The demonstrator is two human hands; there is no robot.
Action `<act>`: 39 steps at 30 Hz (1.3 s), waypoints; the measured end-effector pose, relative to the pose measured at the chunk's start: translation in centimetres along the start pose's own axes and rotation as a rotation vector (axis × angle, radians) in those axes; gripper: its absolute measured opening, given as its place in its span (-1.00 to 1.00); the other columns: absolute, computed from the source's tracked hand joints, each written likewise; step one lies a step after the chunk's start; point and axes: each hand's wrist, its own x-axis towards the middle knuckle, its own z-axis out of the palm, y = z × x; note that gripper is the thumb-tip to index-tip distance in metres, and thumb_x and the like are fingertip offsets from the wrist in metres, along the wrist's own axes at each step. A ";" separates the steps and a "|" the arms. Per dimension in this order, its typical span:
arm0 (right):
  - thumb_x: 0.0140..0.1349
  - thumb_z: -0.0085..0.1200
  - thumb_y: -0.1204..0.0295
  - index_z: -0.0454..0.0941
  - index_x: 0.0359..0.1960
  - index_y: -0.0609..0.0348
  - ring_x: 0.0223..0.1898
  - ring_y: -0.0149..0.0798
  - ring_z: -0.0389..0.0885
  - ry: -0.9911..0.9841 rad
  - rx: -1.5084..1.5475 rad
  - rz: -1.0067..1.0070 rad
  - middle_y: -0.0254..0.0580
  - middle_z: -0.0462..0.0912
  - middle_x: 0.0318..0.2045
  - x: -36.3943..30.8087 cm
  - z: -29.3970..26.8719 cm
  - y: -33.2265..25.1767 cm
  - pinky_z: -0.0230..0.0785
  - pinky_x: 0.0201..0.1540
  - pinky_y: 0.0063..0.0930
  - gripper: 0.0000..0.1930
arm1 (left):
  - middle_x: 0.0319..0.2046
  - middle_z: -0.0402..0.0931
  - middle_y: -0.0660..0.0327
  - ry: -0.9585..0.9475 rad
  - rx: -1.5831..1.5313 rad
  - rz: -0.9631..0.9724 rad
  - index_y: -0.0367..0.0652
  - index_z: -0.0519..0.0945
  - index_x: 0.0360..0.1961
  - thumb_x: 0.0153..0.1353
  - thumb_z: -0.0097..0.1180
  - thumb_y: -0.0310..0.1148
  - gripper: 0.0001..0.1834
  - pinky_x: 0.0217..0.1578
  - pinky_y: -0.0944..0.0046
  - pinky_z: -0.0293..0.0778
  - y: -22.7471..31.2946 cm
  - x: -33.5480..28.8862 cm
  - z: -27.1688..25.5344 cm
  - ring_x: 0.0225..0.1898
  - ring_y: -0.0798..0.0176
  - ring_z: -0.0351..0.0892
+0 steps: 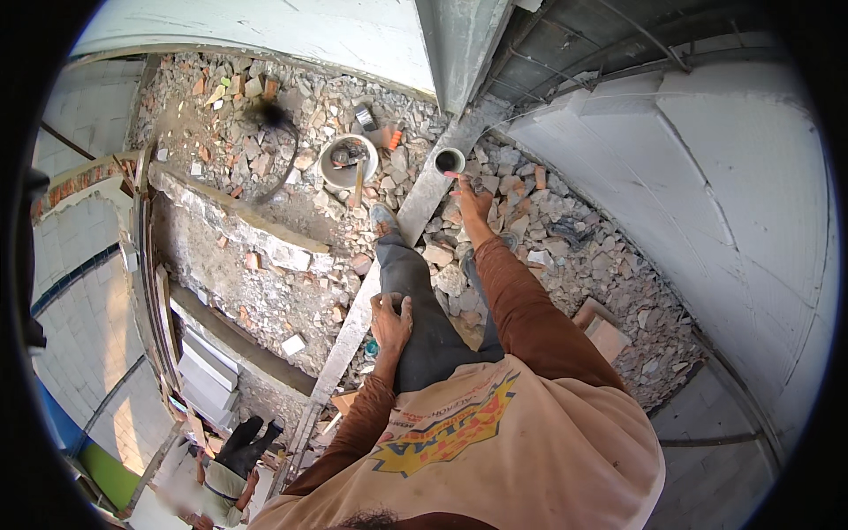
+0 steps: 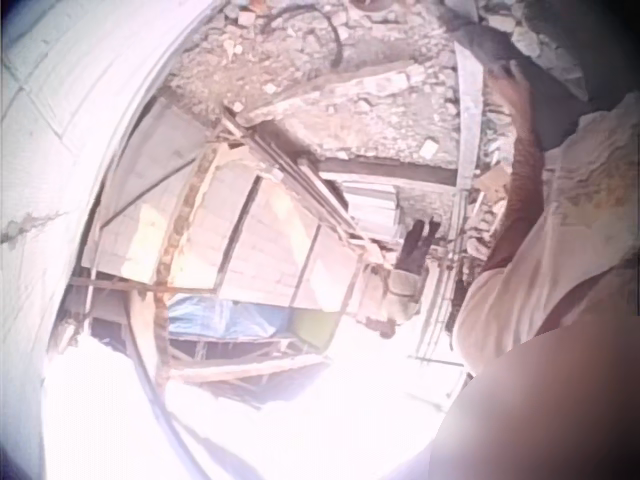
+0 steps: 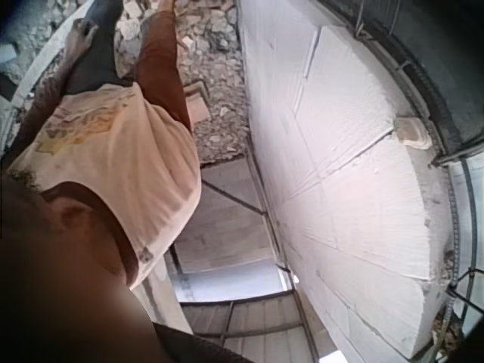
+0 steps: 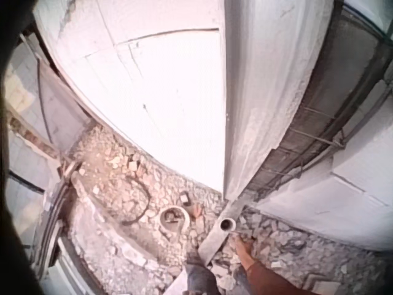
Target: The person uses pliers to adjust a metal frame against a wall, then marks it with a marker. They retrieve a tape measure and measure the frame, then pick up a long metal bar and position it vertically against the wall.
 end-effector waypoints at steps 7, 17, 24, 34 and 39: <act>0.20 0.30 0.27 0.63 -0.10 0.29 -0.23 -0.25 0.60 -0.019 -0.070 -0.045 -0.20 0.68 -0.22 6.7 3.6 12.7 0.41 -0.13 -0.30 -0.64 | -0.04 0.41 0.00 0.018 0.040 -0.043 -0.14 0.58 -0.18 0.18 0.26 -0.16 -0.69 -0.09 -0.06 0.44 -0.9 -0.4 1.6 -0.03 -0.11 0.49; 0.22 0.24 0.25 0.53 0.03 0.40 -0.31 -0.16 0.63 -0.449 -0.446 0.037 -0.03 0.68 -0.36 10.5 -2.7 16.3 0.45 -0.20 -0.26 -0.52 | -0.11 0.46 0.01 0.025 0.049 -0.087 -0.10 0.58 -0.27 0.20 0.23 -0.17 -0.76 -0.22 -0.07 0.48 -1.7 1.4 2.3 -0.11 -0.14 0.54; 0.27 0.07 0.26 0.50 0.12 0.41 -0.12 0.08 0.65 -0.516 -1.022 -0.066 0.22 0.64 -0.13 6.2 -13.3 11.0 0.47 -0.03 -0.15 -0.50 | -0.16 0.44 0.03 0.052 -0.024 -0.076 -0.10 0.60 -0.28 0.24 0.18 -0.07 -0.70 -0.24 -0.09 0.44 -2.3 2.4 2.2 -0.23 -0.12 0.56; 0.27 0.06 0.47 0.56 -0.03 0.33 -0.23 0.01 0.62 -0.153 -0.658 -1.145 0.04 0.61 -0.18 -15.2 -17.0 -28.1 0.47 -0.14 -0.24 -0.73 | -0.04 0.40 -0.34 0.187 -0.172 -0.101 -0.22 0.58 -0.15 0.17 0.23 -0.08 -0.58 -0.02 -0.15 0.38 -1.1 6.3 -1.0 -0.07 -0.34 0.49; 0.21 0.21 0.36 0.59 -0.17 0.23 -0.36 -0.11 0.62 0.541 -0.513 -1.364 -0.10 0.62 -0.32 -19.4 -16.4 -43.7 0.47 -0.29 -0.28 -0.76 | 0.03 0.35 -0.37 0.122 -0.231 0.045 -0.23 0.57 -0.13 0.14 0.25 -0.12 -0.58 -0.03 -0.13 0.39 -0.6 9.5 -5.6 -0.02 -0.33 0.47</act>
